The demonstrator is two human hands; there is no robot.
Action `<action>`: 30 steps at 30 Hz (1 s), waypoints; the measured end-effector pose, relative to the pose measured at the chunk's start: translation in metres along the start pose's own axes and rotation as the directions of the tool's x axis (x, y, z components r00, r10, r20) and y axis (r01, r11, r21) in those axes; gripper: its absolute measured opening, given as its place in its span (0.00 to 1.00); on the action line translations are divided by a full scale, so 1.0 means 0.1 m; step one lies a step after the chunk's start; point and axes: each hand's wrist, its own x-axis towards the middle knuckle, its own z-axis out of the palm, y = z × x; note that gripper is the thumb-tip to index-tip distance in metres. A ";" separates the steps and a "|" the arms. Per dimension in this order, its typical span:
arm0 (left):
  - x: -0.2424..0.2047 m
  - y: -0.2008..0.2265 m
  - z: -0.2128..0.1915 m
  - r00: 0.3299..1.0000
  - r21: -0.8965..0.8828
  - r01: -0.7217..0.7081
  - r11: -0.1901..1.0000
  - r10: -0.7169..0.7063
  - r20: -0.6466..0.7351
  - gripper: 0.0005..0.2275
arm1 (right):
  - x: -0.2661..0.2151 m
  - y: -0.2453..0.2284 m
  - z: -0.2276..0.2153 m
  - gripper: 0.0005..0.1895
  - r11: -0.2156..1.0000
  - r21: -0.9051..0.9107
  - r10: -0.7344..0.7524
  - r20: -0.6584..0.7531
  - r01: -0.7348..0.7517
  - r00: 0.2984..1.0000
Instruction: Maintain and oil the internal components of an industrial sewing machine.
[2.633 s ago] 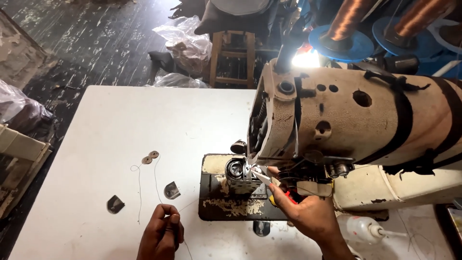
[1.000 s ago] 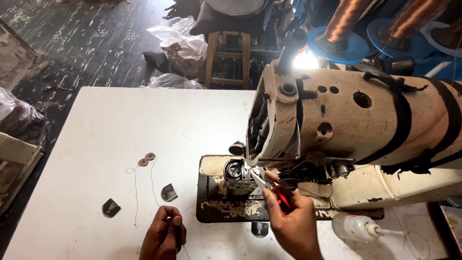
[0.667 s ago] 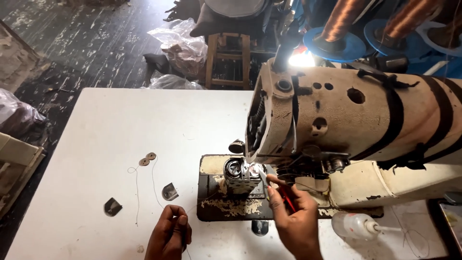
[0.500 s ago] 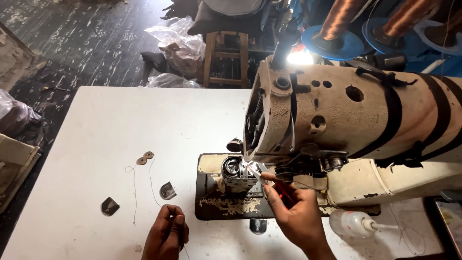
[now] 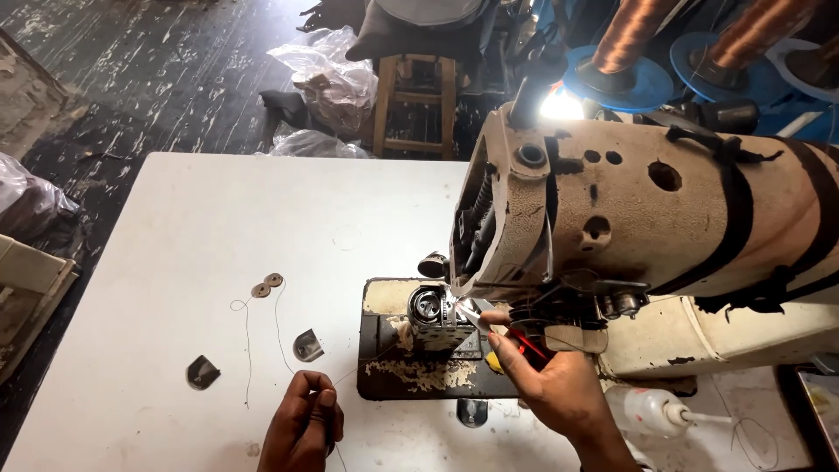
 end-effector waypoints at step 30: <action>-0.09 0.11 0.24 0.998 -0.011 -0.026 1.000 0.027 0.063 0.06 | -0.21 0.32 0.73 0.09 0.849 0.396 -0.241 -0.298 0.349 0.924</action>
